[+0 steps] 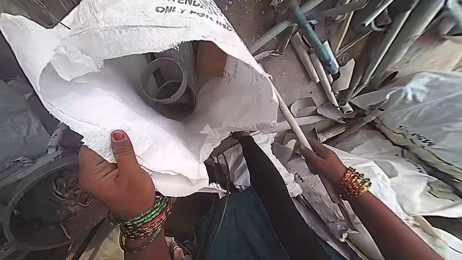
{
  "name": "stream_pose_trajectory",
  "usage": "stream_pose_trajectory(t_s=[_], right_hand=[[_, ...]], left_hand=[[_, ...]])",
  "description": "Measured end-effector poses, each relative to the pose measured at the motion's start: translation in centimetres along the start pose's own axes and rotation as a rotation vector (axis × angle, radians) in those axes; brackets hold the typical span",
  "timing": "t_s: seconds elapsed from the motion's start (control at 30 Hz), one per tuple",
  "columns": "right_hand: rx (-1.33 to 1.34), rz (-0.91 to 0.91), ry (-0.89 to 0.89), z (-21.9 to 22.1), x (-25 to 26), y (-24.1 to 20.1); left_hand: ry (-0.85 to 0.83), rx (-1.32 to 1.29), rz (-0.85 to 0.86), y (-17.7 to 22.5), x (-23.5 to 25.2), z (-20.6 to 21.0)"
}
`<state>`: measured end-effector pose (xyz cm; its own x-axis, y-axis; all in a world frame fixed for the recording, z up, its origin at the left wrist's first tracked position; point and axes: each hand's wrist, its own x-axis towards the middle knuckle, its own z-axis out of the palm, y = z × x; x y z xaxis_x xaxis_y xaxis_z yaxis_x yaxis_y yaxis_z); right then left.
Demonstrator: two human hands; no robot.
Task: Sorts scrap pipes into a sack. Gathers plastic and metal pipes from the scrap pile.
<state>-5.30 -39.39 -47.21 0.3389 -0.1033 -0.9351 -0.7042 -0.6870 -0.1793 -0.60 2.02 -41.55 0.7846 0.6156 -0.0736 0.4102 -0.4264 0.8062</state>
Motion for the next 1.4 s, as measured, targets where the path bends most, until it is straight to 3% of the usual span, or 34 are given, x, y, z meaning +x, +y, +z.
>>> stream_pose_trajectory(t_s=[0.13, 0.3, 0.33, 0.4, 0.47, 0.57, 0.63, 0.7, 0.8, 0.87, 1.0, 1.07, 1.2, 1.3, 1.4], right_hand=[[0.188, -0.046, 0.196, -3.4, -4.8, 1.9], [0.16, 0.12, 0.136, -2.6, -2.8, 1.8], [0.191, 0.097, 0.157, -2.0, -2.8, 1.6], [0.341, -0.142, 0.186, -0.8, -3.9, 0.9], [0.484, -0.455, 0.08, -0.8, -6.4, 0.0], [0.469, -0.586, -0.248, -2.7, -9.2, -1.7], [0.338, -0.532, -0.397, -3.9, -10.6, -2.2], [0.222, -0.358, -0.491, -4.5, -11.8, -3.1], [0.307, -0.124, -0.697, -4.3, -11.9, -6.3], [0.472, -0.112, -0.808, -3.1, -10.9, -10.0], [0.657, -0.171, -0.834, 1.7, -9.3, -18.5], [0.708, -0.16, -0.881, 4.2, -9.6, -20.7], [0.496, -0.249, -0.737, 6.3, -10.7, -20.4], [0.286, -0.327, -0.705, 4.3, -11.1, -17.8], [0.0, -0.443, -0.486, 1.5, -11.4, -12.9]], left_hand=[[-0.007, 0.008, -0.04, 0.3, -0.2, 0.7], [-0.024, 0.037, -0.087, 2.0, 0.0, 1.1], [-0.034, 0.036, -0.085, 2.1, 0.2, 1.1], [-0.042, 0.046, -0.075, 2.1, 0.3, 1.0], [-0.053, 0.058, -0.066, 2.1, 0.1, 1.2], [-0.031, 0.036, -0.049, 2.4, -0.2, 2.4], [0.014, 0.021, -0.049, 2.8, -0.6, 3.2], [0.063, 0.019, -0.053, 3.1, -1.0, 3.7], [0.1, 0.014, -0.039, 3.3, -1.6, 3.8], [0.099, 0.008, -0.019, 3.1, -2.0, 3.6], [0.064, -0.014, -0.012, 2.6, -2.0, 3.0], [-0.001, 0.037, -0.037, 2.6, -1.8, 2.3], [-0.125, 0.165, -0.142, 2.9, -0.9, 0.9], [-0.213, 0.302, -0.266, 3.7, -0.2, -0.5], [-0.203, 0.414, -0.187, 4.2, 0.3, -1.2]])
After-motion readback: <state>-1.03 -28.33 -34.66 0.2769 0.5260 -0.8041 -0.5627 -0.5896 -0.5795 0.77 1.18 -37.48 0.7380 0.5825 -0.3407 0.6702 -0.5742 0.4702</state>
